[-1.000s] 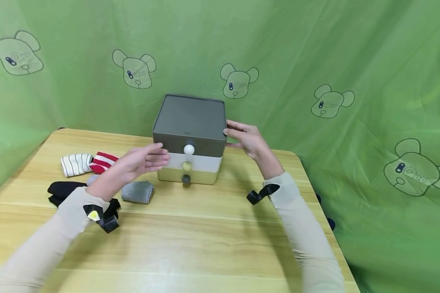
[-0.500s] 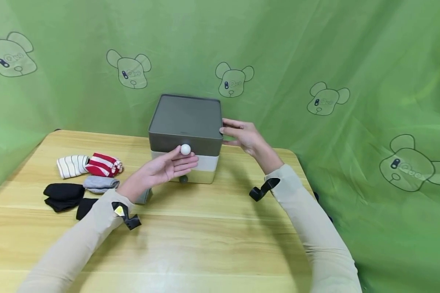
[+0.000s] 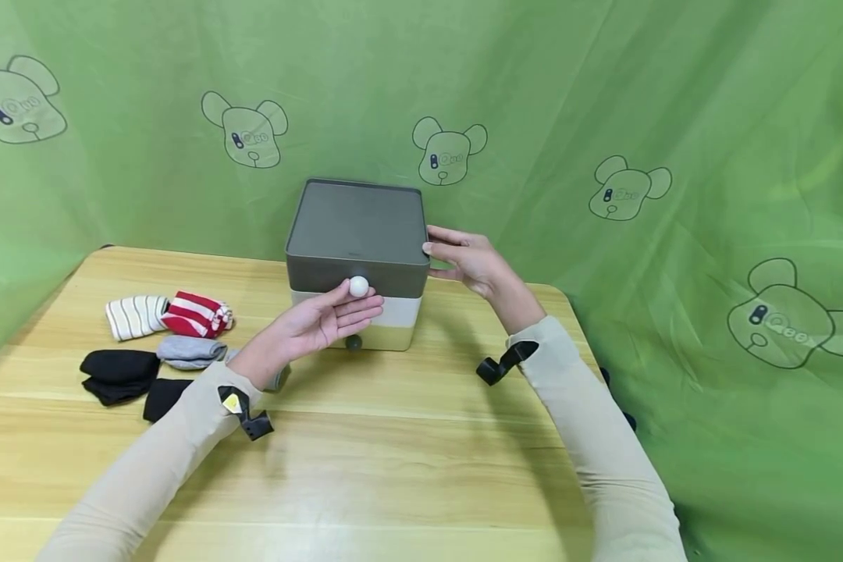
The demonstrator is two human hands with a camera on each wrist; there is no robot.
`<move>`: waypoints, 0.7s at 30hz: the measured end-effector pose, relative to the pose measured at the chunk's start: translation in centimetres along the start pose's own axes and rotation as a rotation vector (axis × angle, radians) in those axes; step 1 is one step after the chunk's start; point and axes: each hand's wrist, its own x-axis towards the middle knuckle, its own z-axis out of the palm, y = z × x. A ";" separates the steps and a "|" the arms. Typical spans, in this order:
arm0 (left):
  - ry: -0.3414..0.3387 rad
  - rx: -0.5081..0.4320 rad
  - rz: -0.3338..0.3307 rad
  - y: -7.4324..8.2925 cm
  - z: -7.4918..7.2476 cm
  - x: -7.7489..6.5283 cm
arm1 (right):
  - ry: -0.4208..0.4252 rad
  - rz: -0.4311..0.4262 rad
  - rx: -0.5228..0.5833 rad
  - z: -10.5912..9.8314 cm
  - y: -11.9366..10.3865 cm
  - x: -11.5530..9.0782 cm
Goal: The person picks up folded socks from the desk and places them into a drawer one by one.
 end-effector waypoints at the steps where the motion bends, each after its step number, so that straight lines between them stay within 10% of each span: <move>1: -0.001 0.002 0.001 0.0 0.0 0.0 | 0.001 0.002 0.002 0.1 0.0 -0.1; 21: -0.023 0.092 -0.012 -1.1 0.2 -2.8 | 0.003 0.023 0.007 0.8 0.0 -1.0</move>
